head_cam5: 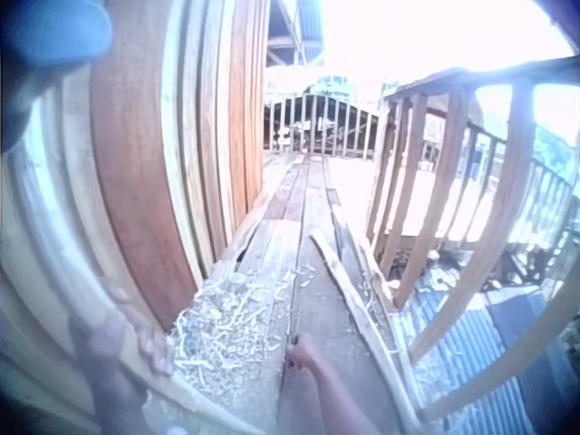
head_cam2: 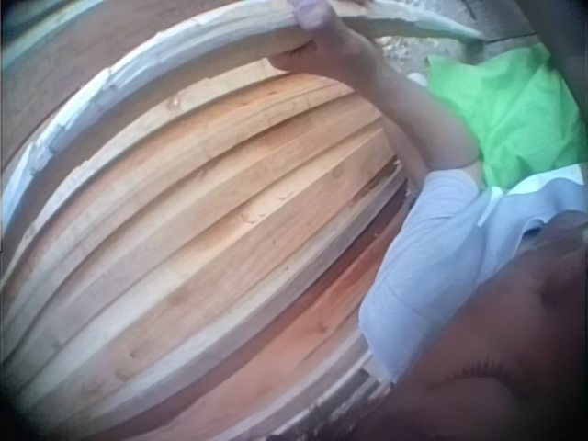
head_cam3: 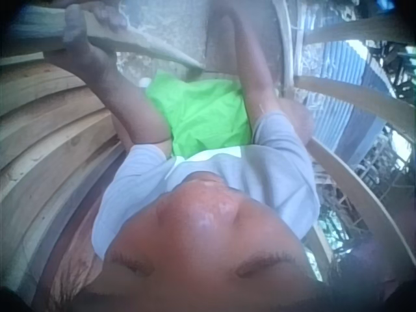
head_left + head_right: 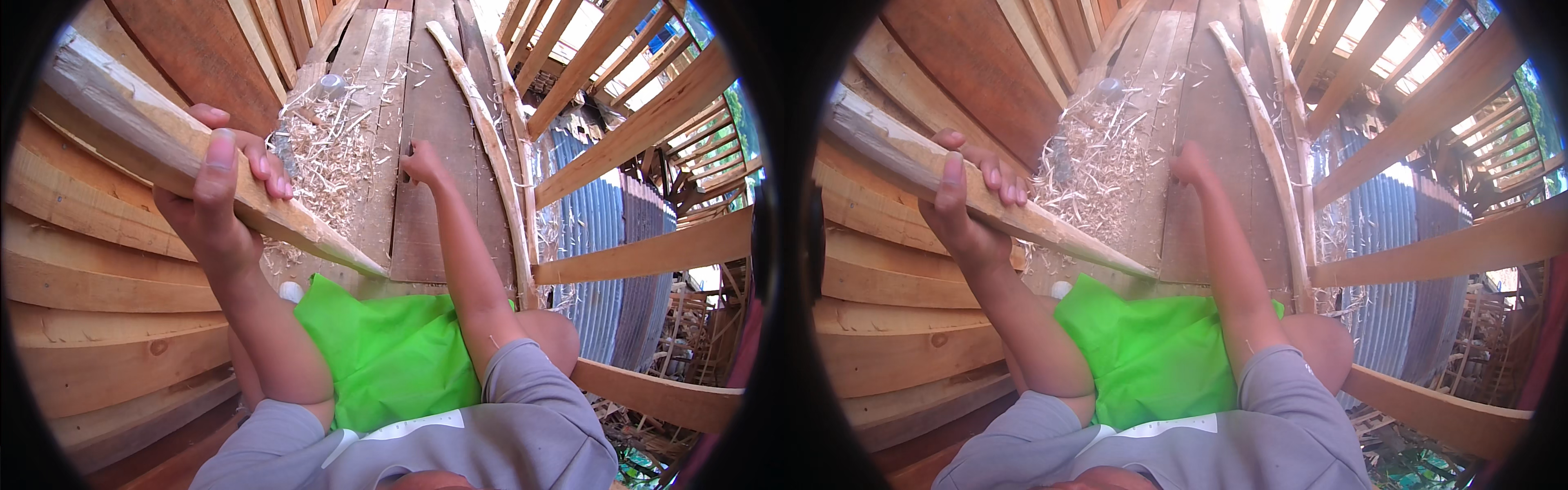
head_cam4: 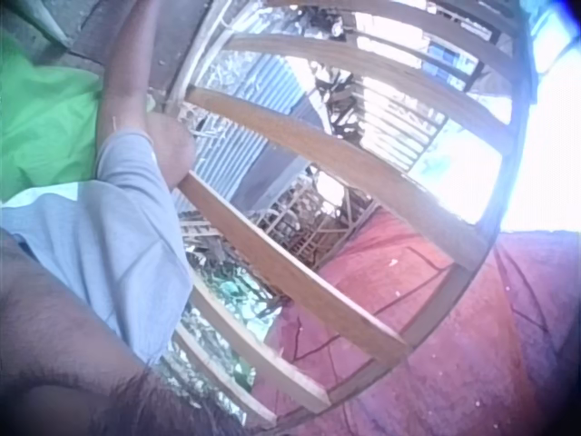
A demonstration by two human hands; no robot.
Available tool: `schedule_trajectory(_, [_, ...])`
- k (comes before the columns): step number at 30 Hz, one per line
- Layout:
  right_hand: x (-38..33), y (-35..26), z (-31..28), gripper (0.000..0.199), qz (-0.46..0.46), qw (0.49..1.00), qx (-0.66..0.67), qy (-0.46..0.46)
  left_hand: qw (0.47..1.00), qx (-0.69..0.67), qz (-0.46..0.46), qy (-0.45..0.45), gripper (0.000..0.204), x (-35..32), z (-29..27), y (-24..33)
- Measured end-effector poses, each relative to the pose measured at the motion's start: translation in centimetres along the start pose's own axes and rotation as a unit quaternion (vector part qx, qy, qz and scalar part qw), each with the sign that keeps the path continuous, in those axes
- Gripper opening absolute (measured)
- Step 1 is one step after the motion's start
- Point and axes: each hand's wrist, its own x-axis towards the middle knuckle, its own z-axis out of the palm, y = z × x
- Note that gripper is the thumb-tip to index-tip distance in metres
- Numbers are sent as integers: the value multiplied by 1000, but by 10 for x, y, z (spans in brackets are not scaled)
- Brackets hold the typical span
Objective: The person carves a long, curved piece of wood using a knife. They hold the wood with their left hand and use the knife in their right hand to shave off thin layers, creating wood shavings.
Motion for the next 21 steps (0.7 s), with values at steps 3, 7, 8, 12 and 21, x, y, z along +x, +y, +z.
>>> schedule_trajectory(3, [21,32,1,31,-36,979,-190,57,1000,-11,-2,-6,31,1,7,-1])
schedule_trajectory(7, [9,17,15,29,-51,995,73,-39,1000,0,1,0,31,0,-1,-1])
schedule_trajectory(8, [10,15,18,29,-74,994,81,6,1000,-2,1,-1,31,0,-2,-2])
schedule_trajectory(12, [30,36,15,29,-135,977,12,167,1000,-15,0,-3,31,1,3,-3])
schedule_trajectory(21, [22,29,20,35,-121,981,145,51,1000,-13,4,-6,32,0,0,-5])
